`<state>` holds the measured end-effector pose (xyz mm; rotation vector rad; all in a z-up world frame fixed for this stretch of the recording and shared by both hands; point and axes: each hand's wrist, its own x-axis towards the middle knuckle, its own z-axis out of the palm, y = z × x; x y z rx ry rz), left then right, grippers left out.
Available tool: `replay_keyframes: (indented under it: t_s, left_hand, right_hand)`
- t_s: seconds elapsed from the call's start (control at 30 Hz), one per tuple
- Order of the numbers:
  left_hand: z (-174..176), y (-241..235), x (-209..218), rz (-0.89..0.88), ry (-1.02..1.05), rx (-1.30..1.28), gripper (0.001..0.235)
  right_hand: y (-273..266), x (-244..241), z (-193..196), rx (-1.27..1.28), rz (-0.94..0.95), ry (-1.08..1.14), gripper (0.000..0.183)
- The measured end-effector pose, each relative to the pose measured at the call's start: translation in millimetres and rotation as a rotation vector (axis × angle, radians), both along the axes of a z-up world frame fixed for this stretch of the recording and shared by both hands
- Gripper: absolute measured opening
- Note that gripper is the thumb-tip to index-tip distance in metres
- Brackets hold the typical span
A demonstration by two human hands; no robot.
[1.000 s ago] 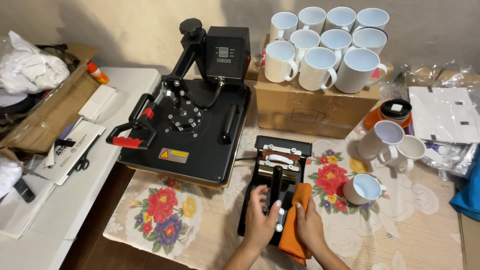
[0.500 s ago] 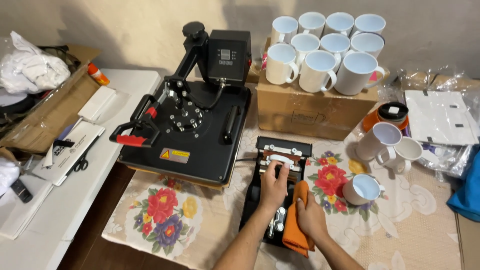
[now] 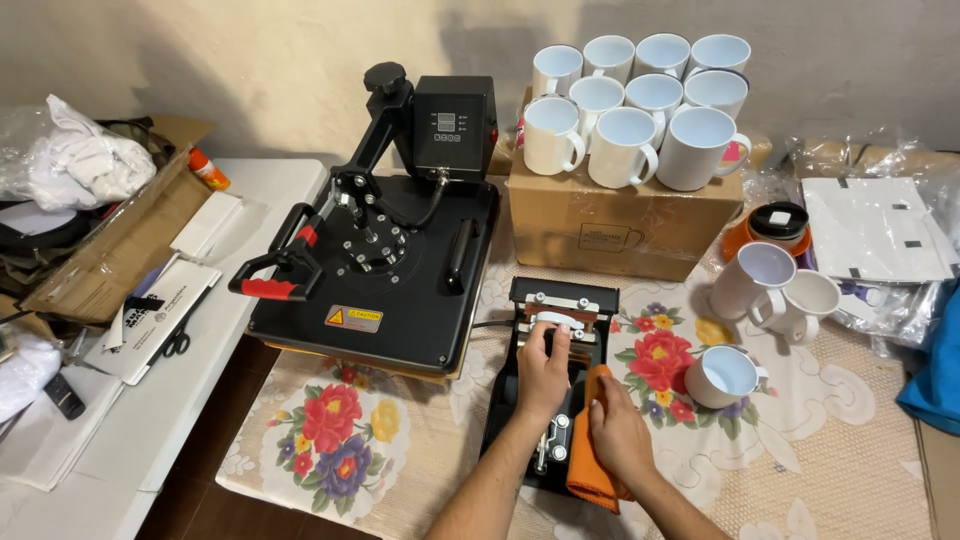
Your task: Cleaning ceramic mugs with a cloth and placing them into a mug heat press machine.
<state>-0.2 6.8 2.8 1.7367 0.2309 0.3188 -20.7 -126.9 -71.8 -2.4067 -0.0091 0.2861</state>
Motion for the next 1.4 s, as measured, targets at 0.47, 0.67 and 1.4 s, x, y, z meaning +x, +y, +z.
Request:
replay_keyframes:
  t_s: [0.47,0.67,1.4]
  left_hand:
    - [3,0,-2,0.001,0.026,-0.010,0.039]
    - [4,0,-1,0.006,0.012,-0.014,0.038]
    - [-3,1,0,0.014,-0.010,0.005,0.036]
  right_hand:
    - [-2,0,10,0.004,-0.036,0.122,0.064]
    - [0,3,19,-0.067,-0.030,0.197,0.065]
    - [-29,-2,2,0.009,-0.115,0.199,0.036]
